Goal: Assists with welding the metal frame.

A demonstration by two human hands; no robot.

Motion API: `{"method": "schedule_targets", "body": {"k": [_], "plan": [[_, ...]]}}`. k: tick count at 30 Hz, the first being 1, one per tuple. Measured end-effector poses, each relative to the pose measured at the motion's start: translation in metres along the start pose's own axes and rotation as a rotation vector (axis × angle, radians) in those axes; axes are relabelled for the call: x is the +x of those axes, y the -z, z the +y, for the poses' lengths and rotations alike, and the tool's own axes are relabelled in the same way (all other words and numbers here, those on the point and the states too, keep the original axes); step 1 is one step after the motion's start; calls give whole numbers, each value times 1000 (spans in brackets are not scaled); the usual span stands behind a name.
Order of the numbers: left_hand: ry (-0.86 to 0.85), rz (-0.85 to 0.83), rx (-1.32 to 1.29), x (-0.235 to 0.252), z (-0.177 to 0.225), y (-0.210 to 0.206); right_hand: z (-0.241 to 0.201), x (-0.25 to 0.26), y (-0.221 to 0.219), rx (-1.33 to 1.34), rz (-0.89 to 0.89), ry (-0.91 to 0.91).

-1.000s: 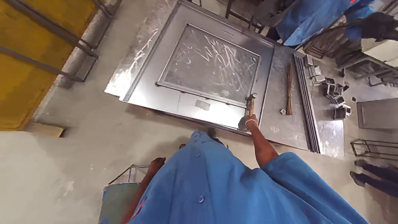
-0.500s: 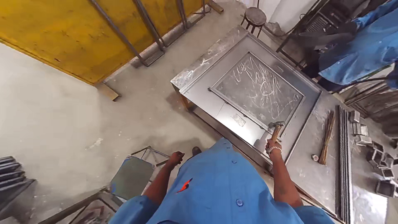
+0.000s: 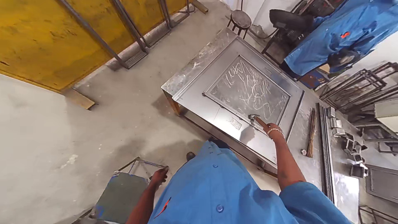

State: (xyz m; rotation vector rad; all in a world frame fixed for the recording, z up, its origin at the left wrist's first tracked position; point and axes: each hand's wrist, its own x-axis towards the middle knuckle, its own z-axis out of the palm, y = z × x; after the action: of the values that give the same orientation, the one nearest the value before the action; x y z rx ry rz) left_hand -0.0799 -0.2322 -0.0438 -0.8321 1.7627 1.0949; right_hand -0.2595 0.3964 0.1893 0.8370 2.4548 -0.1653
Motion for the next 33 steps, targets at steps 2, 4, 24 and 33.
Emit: {"method": "schedule_targets", "body": {"k": [2, 4, 24, 33], "plan": [[28, 7, -7, 3, -1, -1, -11, 12, 24, -82, -54, 55], [68, 17, -37, 3, 10, -3, -18, 36, 44, -141, -104, 107], [22, 297, -370, -32, 134, 17, -289, 198, 225, -211, -55, 557], [329, 199, -367, -11, 44, -33, -390, 224, 219, -486, -18, 477]]}}
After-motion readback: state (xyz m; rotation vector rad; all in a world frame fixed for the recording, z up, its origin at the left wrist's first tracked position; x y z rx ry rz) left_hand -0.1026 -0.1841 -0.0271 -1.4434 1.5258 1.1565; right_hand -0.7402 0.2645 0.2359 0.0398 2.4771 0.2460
